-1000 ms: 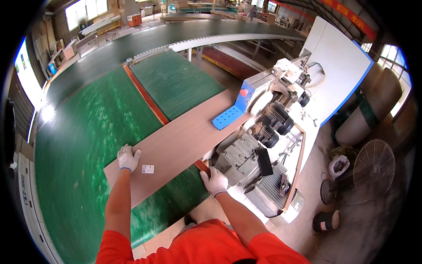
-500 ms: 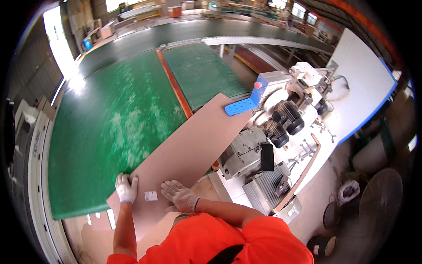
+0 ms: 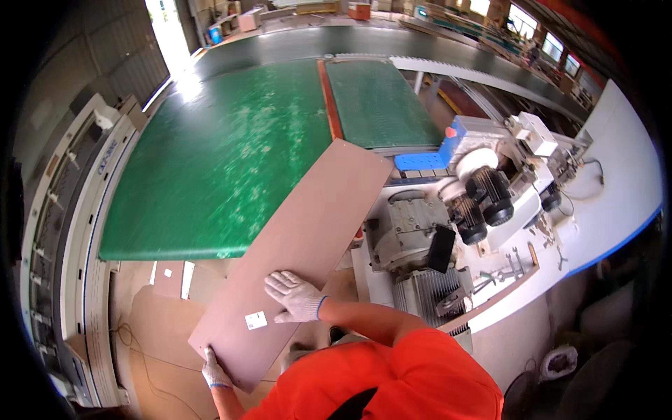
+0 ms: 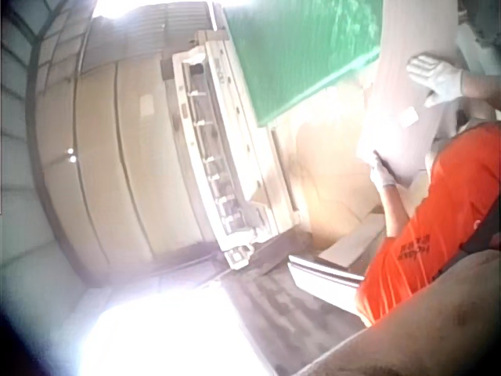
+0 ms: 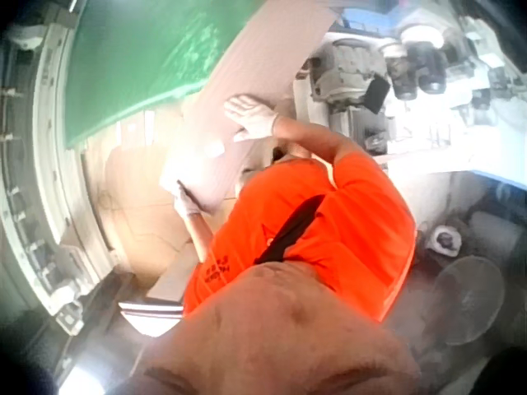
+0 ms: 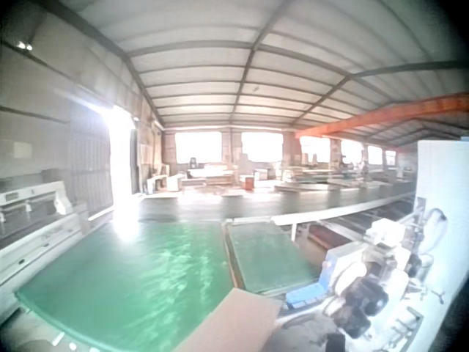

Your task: The person repeatedly picks up pink rectangular panels from a stack, places them on a green conveyor belt, and pushes them through a machine. After processing, the person stacks the panels and then uses a handheld tool to apply a line along the edges of the panels on a separate machine bed.

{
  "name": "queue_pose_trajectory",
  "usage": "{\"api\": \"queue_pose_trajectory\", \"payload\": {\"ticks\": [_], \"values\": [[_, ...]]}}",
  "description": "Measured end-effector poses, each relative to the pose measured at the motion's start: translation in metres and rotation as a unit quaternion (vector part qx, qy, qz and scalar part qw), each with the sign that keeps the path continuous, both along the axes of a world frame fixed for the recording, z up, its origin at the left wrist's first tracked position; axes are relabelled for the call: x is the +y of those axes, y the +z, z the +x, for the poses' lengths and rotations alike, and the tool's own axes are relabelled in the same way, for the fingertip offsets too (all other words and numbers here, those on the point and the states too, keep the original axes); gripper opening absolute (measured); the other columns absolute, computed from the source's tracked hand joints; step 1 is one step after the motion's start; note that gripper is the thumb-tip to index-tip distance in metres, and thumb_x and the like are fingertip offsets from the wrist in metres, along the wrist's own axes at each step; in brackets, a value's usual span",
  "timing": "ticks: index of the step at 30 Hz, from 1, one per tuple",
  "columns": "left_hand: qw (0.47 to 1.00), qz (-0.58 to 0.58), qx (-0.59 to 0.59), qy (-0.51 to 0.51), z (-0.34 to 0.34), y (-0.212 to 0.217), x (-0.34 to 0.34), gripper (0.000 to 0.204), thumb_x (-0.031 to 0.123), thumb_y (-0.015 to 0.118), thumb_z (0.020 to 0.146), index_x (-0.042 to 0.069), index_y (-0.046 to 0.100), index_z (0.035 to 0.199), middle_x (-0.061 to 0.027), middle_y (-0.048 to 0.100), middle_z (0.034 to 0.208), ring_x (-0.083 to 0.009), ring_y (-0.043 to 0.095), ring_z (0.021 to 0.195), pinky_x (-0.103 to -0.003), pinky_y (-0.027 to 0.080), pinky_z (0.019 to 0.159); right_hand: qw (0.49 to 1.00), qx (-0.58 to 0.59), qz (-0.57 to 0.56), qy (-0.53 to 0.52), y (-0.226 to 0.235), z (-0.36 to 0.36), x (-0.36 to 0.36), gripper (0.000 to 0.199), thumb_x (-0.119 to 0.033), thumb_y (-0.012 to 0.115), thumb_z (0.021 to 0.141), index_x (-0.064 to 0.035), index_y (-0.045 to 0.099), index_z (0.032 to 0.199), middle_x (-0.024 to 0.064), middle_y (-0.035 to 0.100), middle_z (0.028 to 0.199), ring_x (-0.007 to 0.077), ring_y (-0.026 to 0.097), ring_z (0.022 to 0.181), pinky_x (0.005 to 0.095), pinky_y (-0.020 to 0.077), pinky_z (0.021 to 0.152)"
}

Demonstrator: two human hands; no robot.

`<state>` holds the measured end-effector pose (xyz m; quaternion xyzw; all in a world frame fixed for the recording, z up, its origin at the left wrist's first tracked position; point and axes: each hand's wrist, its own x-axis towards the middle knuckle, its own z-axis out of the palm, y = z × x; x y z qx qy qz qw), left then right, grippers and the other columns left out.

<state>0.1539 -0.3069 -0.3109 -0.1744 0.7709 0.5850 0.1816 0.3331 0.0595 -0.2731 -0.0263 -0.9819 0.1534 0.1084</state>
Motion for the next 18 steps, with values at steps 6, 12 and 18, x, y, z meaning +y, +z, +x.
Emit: {"api": "queue_pose_trajectory", "payload": {"ticks": [6, 12, 18], "values": [[0.994, -0.036, 0.029, 0.096, 0.060, -0.008, -0.203, 0.072, 0.060, 0.075, 0.095, -0.011, 0.072, 0.105, -0.0108, 0.073, 0.096, -0.0190, 0.063, 0.080, -0.037, 0.056, 0.074, 0.994, -0.061, 0.049, -0.078, 0.016, 0.011, 0.092, 0.090, -0.064, 0.058, 0.096, 0.0016, 0.046, 0.155, 0.0253, 0.039, 0.166, 0.0395, 0.029, 0.158, 0.0506, 0.0164, 0.132], [0.978, -0.138, 0.053, 0.145, 0.126, 0.074, -0.337, 0.068, 0.057, 0.073, 0.098, -0.009, 0.072, 0.109, -0.0089, 0.073, 0.097, -0.0179, 0.063, 0.083, -0.037, 0.056, 0.079, 0.917, -0.021, 0.022, -0.398, -0.023, 0.003, 0.156, 0.082, -0.058, 0.063, 0.098, 0.0042, 0.052, 0.150, 0.0273, 0.048, 0.159, 0.0441, 0.043, 0.149, 0.0489, 0.0336, 0.124], [0.954, -0.105, 0.084, 0.268, 0.211, 0.099, -0.380, 0.048, 0.043, 0.072, 0.102, -0.005, 0.070, 0.100, -0.0062, 0.071, 0.090, -0.0145, 0.063, 0.075, -0.032, 0.053, 0.069, 0.522, 0.188, -0.720, -0.417, -0.058, -0.025, -0.088, 0.075, -0.053, 0.069, 0.101, 0.0000, 0.051, 0.151, 0.0165, 0.058, 0.151, 0.0334, 0.059, 0.134, 0.0452, 0.0509, 0.111]]}}
